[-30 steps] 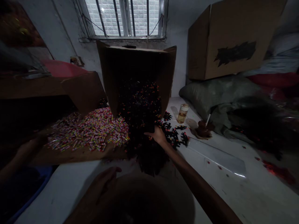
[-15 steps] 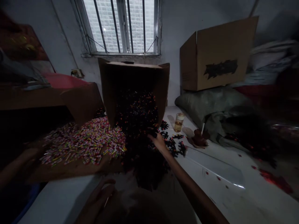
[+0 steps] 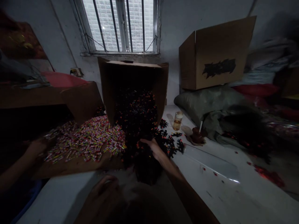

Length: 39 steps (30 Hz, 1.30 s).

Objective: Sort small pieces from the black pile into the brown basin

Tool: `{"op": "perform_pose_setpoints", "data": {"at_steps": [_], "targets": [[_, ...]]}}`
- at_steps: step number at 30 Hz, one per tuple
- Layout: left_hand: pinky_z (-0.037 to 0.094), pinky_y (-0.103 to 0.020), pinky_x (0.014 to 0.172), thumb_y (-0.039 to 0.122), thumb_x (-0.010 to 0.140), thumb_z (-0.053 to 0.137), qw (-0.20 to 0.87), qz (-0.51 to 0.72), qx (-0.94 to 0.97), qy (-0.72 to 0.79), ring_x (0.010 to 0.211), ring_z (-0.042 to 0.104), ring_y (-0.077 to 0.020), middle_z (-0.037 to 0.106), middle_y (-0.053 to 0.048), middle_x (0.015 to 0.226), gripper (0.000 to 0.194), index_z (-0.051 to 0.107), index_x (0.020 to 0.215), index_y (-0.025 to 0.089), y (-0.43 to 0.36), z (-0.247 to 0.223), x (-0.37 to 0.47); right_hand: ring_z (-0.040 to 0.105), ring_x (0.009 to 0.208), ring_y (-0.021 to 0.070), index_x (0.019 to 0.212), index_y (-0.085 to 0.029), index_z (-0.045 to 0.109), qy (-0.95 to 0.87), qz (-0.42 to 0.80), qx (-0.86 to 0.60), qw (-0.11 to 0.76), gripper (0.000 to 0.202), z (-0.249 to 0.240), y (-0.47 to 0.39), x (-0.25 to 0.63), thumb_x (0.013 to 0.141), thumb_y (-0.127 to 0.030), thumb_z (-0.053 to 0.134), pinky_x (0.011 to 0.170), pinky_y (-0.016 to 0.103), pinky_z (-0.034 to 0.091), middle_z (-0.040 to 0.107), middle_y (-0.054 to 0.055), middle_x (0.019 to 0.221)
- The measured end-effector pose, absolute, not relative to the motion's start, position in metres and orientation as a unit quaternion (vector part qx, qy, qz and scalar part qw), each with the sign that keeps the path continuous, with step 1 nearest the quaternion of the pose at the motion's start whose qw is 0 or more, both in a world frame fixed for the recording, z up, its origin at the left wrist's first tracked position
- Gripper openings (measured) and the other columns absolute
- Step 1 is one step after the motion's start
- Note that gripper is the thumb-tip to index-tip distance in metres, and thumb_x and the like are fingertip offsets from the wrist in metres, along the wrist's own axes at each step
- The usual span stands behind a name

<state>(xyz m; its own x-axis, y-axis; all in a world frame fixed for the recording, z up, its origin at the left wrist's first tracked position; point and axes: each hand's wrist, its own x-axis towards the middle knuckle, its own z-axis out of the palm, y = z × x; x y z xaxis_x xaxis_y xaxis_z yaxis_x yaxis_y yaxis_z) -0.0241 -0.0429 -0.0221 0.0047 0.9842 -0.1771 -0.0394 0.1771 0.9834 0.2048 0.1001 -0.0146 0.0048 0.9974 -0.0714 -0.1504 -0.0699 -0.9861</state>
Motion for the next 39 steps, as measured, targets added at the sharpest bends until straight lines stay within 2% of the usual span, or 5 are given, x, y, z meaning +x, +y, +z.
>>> {"op": "perform_pose_setpoints", "data": {"at_steps": [8, 13, 17, 26, 39], "targets": [[0.052, -0.033, 0.088, 0.051, 0.072, 0.073, 0.448, 0.481, 0.493, 0.57, 0.097, 0.068, -0.0282, 0.078, -0.007, 0.094, 0.033, 0.079, 0.085, 0.021, -0.035, -0.007, -0.031, 0.065, 0.067, 0.0175, 0.081, -0.02, 0.072, -0.634, 0.592, -0.394, 0.304, 0.024, 0.0, 0.062, 0.196, 0.064, -0.033, 0.082, 0.064, 0.027, 0.051, 0.071, -0.003, 0.07], [0.034, -0.022, 0.049, 0.051, 0.072, 0.078, 0.459, 0.523, 0.465, 0.547, 0.052, 0.049, -0.0109, 0.06, 0.003, 0.06, 0.038, 0.074, 0.09, 0.018, -0.039, 0.004, -0.025, 0.069, 0.082, 0.021, 0.094, -0.022, 0.077, -0.809, 0.437, -0.368, 0.138, 0.02, 0.017, 0.045, 0.193, 0.078, -0.032, 0.071, 0.071, 0.027, 0.05, 0.077, 0.0, 0.087], [0.019, -0.021, 0.043, 0.055, 0.072, 0.079, 0.531, 0.499, 0.46, 0.507, 0.042, 0.03, -0.0068, 0.039, 0.009, 0.045, 0.047, 0.073, 0.095, 0.015, -0.04, 0.025, -0.019, 0.072, 0.082, 0.0279, 0.092, -0.022, 0.078, -0.876, 0.24, -0.418, 0.024, 0.022, 0.034, 0.029, 0.187, 0.082, -0.04, 0.071, 0.07, 0.031, 0.048, 0.079, 0.007, 0.088], [0.02, -0.022, 0.042, 0.062, 0.078, 0.073, 0.539, 0.528, 0.451, 0.477, 0.039, 0.029, -0.0071, 0.038, 0.008, 0.039, 0.046, 0.063, 0.072, 0.018, -0.038, 0.03, -0.007, 0.073, 0.098, 0.0365, 0.123, -0.02, 0.072, -0.871, 0.1, -0.474, -0.082, 0.04, 0.052, -0.001, 0.168, 0.089, -0.04, 0.063, 0.075, 0.038, 0.05, 0.078, 0.016, 0.108], [0.023, -0.022, 0.046, 0.053, 0.081, 0.073, 0.486, 0.482, 0.55, 0.478, 0.047, 0.031, -0.0082, 0.038, 0.008, 0.05, 0.04, 0.075, 0.097, 0.016, -0.039, 0.03, -0.015, 0.074, 0.099, 0.0372, 0.118, -0.015, 0.073, -0.856, 0.1, -0.493, -0.122, 0.034, 0.066, -0.009, 0.16, 0.091, -0.032, 0.061, 0.076, 0.04, 0.051, 0.077, 0.02, 0.106]]}}
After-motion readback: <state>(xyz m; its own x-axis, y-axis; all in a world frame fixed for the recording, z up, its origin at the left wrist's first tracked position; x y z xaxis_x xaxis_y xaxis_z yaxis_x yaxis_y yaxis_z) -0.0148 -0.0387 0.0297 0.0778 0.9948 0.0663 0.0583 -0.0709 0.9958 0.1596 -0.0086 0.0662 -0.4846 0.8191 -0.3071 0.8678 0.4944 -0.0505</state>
